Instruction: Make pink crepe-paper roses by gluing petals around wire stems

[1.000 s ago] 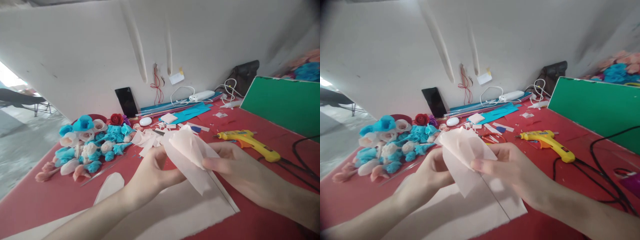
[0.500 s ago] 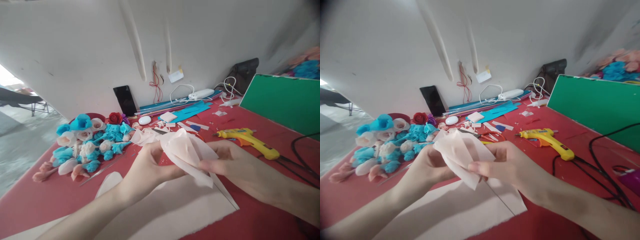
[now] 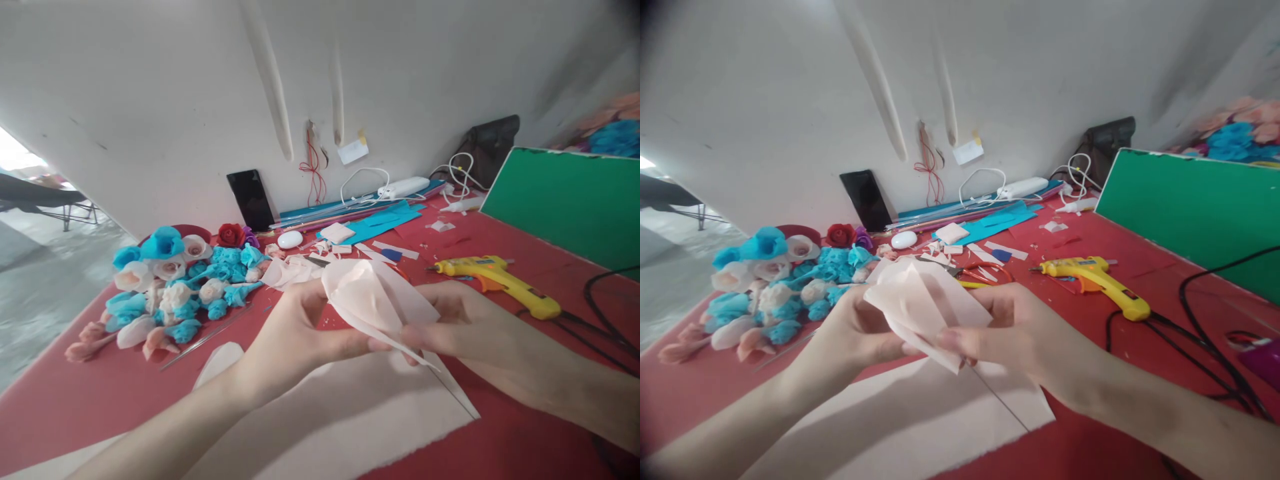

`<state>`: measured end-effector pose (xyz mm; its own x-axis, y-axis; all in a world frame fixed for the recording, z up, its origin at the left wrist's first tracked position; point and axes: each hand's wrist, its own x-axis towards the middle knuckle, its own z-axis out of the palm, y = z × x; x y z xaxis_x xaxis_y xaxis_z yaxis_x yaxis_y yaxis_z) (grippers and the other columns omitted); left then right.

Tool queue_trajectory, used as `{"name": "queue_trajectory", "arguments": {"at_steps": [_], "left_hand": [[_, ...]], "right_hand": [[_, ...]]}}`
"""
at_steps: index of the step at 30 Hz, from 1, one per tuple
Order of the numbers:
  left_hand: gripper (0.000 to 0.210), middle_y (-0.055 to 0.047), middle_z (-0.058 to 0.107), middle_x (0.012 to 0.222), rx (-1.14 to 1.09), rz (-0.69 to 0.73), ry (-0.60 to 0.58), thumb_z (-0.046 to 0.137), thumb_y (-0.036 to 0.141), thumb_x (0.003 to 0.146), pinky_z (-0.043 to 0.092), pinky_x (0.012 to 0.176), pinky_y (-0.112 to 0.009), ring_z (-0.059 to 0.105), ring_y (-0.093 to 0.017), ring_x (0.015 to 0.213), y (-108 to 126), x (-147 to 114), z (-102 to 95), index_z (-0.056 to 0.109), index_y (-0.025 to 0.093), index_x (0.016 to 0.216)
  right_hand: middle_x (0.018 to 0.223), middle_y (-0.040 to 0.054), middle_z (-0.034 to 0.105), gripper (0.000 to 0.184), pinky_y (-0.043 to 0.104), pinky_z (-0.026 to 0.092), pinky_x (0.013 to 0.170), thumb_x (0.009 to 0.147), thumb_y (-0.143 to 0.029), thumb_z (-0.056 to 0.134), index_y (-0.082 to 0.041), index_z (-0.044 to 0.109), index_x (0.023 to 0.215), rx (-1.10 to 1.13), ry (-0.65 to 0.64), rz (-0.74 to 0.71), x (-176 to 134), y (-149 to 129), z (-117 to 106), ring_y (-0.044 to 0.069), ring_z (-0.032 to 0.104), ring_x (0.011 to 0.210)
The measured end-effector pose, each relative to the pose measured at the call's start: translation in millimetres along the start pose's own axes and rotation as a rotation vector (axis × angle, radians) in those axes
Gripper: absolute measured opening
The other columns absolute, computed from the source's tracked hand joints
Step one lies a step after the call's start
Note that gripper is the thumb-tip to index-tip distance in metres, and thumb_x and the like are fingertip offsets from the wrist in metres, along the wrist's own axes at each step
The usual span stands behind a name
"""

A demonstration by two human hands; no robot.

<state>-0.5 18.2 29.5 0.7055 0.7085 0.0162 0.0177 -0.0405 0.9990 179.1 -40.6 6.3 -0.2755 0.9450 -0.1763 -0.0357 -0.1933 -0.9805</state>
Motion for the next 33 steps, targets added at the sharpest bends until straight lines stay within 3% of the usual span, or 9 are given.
{"name": "queue_trajectory", "arguments": {"at_steps": [3, 8, 14, 20, 33], "left_hand": [[0.017, 0.008, 0.071, 0.093, -0.023, 0.019, 0.005, 0.072, 0.007, 0.067, 0.042, 0.093, -0.020, 0.062, -0.014, 0.100, -0.1, -0.9, -0.6, 0.070, 0.024, 0.071], [0.019, 0.009, 0.071, 0.093, -0.067, 0.059, 0.018, 0.071, 0.007, 0.069, 0.043, 0.092, -0.019, 0.062, -0.012, 0.099, -8.4, -1.9, -2.6, 0.070, 0.024, 0.077], [0.018, 0.007, 0.071, 0.098, -0.093, 0.069, -0.042, 0.072, 0.009, 0.069, 0.044, 0.093, -0.020, 0.062, -0.014, 0.101, -18.3, -4.8, 0.8, 0.070, 0.023, 0.081], [0.021, 0.008, 0.071, 0.095, -0.058, 0.036, 0.003, 0.074, 0.009, 0.067, 0.045, 0.090, -0.019, 0.063, -0.013, 0.097, -19.9, -5.3, 2.9, 0.070, 0.024, 0.082], [0.041, 0.005, 0.068, 0.105, -0.156, 0.050, 0.051, 0.078, 0.009, 0.063, 0.045, 0.091, -0.022, 0.060, -0.017, 0.105, -21.5, -5.9, 6.0, 0.065, 0.024, 0.099]], "right_hand": [[0.063, -0.0020, 0.054, 0.022, 0.013, 0.038, 0.056, 0.078, -0.033, 0.065, -0.015, 0.062, 0.066, 0.017, -0.018, 0.006, -1.5, -2.2, 1.5, 0.006, 0.049, 0.060], [0.065, -0.0011, 0.055, 0.018, 0.013, 0.040, 0.056, 0.077, -0.034, 0.064, -0.017, 0.066, 0.072, 0.034, 0.001, -0.003, -1.5, -1.9, 1.0, 0.007, 0.050, 0.061], [0.066, -0.0010, 0.058, 0.025, 0.010, 0.037, 0.051, 0.067, -0.042, 0.076, -0.019, 0.069, 0.072, 0.052, -0.027, 0.035, 2.9, 5.0, -2.3, 0.007, 0.050, 0.059], [0.070, -0.0030, 0.058, 0.012, 0.007, 0.039, 0.058, 0.074, -0.032, 0.073, -0.021, 0.069, 0.077, 0.124, -0.087, -0.019, 1.6, 2.6, -1.5, 0.005, 0.052, 0.066], [0.072, -0.0013, 0.058, 0.021, 0.008, 0.039, 0.057, 0.076, -0.034, 0.072, -0.015, 0.066, 0.081, 0.099, -0.127, 0.037, 1.6, -0.5, -3.9, 0.005, 0.052, 0.066]]}}
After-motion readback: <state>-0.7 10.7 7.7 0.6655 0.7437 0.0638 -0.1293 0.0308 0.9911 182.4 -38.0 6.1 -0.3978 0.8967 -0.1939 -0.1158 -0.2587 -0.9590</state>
